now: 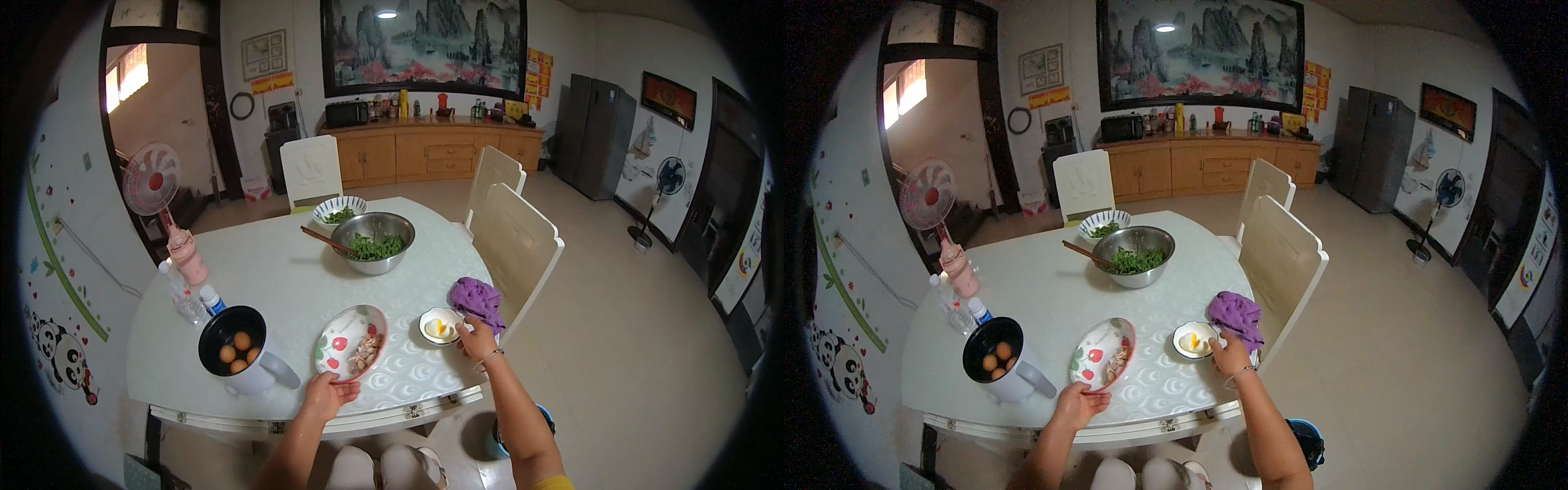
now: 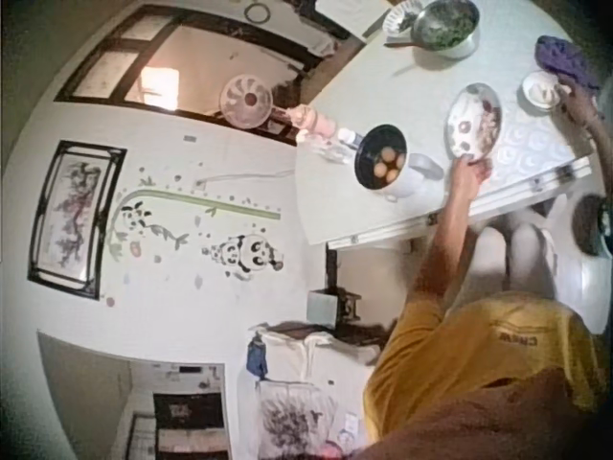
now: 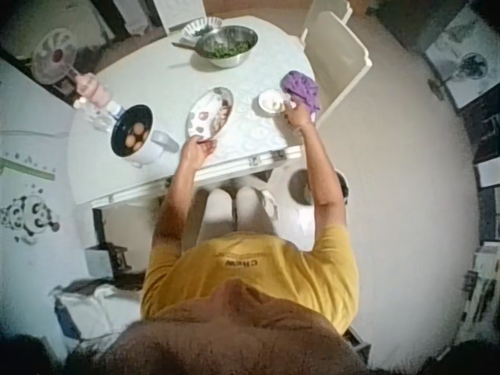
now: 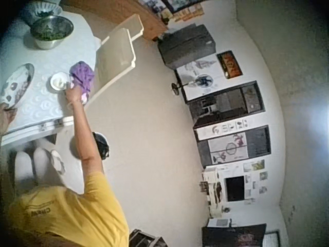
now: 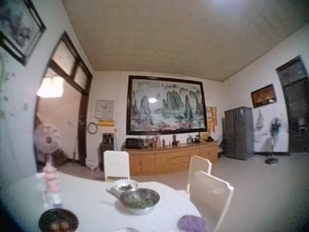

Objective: The person rinses a bowl at a sink, carries bowls of eggs to a dining table, and peels the shells from the hard-boiled eggs by hand, placing the shells into a bin.

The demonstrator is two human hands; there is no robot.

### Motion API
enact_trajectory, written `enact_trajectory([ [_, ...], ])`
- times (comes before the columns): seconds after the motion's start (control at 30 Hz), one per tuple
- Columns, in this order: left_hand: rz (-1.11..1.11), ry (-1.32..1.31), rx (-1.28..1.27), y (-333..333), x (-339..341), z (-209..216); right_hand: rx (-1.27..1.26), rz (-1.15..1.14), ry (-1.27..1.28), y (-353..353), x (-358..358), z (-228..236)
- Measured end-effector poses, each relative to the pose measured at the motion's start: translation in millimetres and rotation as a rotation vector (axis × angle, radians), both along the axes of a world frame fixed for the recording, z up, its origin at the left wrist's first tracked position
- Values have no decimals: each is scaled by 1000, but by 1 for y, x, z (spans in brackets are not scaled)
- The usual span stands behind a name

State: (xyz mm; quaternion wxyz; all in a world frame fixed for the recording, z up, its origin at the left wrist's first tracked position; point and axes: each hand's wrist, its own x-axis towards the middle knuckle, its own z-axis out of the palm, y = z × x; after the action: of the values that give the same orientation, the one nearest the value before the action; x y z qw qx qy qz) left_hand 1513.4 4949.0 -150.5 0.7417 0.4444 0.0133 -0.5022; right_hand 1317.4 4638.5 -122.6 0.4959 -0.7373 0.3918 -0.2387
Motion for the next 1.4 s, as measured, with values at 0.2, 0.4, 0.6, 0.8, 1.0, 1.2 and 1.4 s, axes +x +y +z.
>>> enact_trajectory([
  [0.2, -21, -278, 87, -16, -27, 39, 37, -6, 6, -2, 5, -9],
  [0.4, 28, -384, 198, -8, -17, 32, 27, 29, 27, -5, 6, -11],
  [0.6, -17, -420, 139, 6, 2, 22, 77, 98, 33, 4, 0, 4],
  [0.8, 54, -352, 147, 0, 7, 16, 71, 103, 11, 16, -11, -1],
  [1.0, 158, -306, 90, -14, 7, 23, 132, 78, -29, 34, -20, 10],
  [1.2, 154, -269, -9, -34, 8, 19, 92, -13, -106, 37, -15, -7],
  [1.4, 153, -215, -121, -46, -8, 15, 142, -110, -282, 41, -18, -26],
])
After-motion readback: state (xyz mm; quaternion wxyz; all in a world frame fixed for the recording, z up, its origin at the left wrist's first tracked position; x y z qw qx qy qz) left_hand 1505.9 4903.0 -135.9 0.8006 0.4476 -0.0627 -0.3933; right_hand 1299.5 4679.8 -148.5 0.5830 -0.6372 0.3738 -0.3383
